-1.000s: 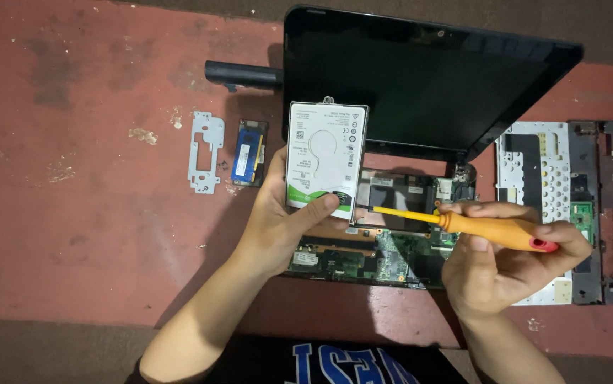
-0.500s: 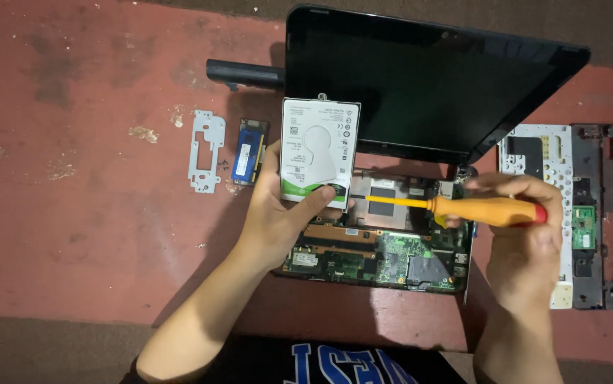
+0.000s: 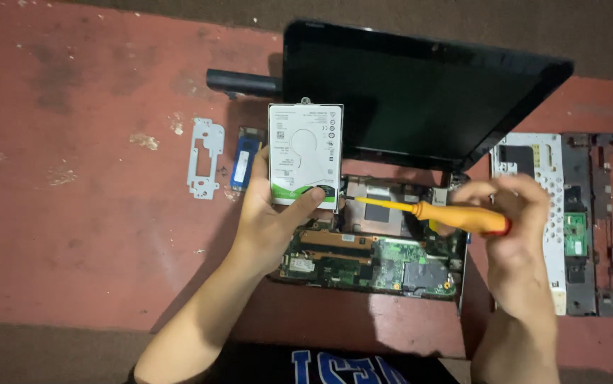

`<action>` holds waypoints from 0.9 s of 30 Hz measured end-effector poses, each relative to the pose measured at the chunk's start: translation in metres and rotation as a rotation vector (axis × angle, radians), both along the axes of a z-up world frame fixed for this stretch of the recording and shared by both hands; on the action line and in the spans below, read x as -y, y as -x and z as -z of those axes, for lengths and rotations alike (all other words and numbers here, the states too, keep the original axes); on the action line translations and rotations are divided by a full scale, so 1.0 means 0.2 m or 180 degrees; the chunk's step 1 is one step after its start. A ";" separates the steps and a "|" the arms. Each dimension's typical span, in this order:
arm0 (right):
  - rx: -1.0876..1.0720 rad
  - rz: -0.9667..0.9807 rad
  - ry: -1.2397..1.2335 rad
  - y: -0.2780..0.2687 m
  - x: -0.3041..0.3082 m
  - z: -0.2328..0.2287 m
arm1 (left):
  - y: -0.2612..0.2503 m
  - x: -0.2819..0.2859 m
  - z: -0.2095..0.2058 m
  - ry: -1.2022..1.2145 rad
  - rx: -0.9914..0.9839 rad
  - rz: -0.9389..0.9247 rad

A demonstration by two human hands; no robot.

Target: Repair a laptop by unscrewing and removing internal components like the hard drive and RAM

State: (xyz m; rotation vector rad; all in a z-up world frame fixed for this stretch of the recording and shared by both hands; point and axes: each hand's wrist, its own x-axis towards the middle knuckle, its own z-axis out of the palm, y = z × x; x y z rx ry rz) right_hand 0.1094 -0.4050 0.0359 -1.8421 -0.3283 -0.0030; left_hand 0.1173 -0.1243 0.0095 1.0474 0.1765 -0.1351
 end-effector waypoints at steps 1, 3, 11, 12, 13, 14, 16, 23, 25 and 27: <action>-0.0071 -0.0318 -0.0240 0.00 0.02 -0.01 | 0.00 0.00 0.00 0.0074 -0.0061 -0.0081; -0.0126 -0.0641 -0.0484 0.00 0.03 -0.02 | -0.01 -0.01 0.00 0.0141 -0.0104 -0.0162; 0.0318 0.0407 0.0476 0.03 0.02 0.03 | 0.01 0.01 -0.06 -0.0476 -0.0090 0.0168; 0.0319 0.0405 0.0475 0.01 0.02 0.02 | 0.01 0.01 -0.05 -0.0477 -0.0089 0.0165; 0.0150 0.0023 0.0243 0.00 0.02 0.01 | 0.01 0.00 -0.05 -0.0414 -0.0112 0.0169; -0.0025 -0.0360 0.0011 -0.01 0.02 -0.01 | 0.00 0.00 -0.05 -0.0350 -0.0138 0.0171; -0.0115 -0.0368 -0.0107 -0.01 0.04 -0.01 | 0.00 0.00 -0.03 -0.0204 -0.0085 0.0087; 0.0129 -0.0157 -0.0547 0.01 0.02 0.01 | 0.00 -0.01 -0.01 0.0010 -0.0017 0.0029; 0.0084 -0.0027 -0.0220 0.00 0.01 0.03 | 0.00 -0.01 -0.01 -0.0024 0.0001 0.0000; 0.0037 0.0128 0.0116 0.00 0.02 0.04 | 0.00 0.00 -0.01 -0.0050 0.0017 -0.0004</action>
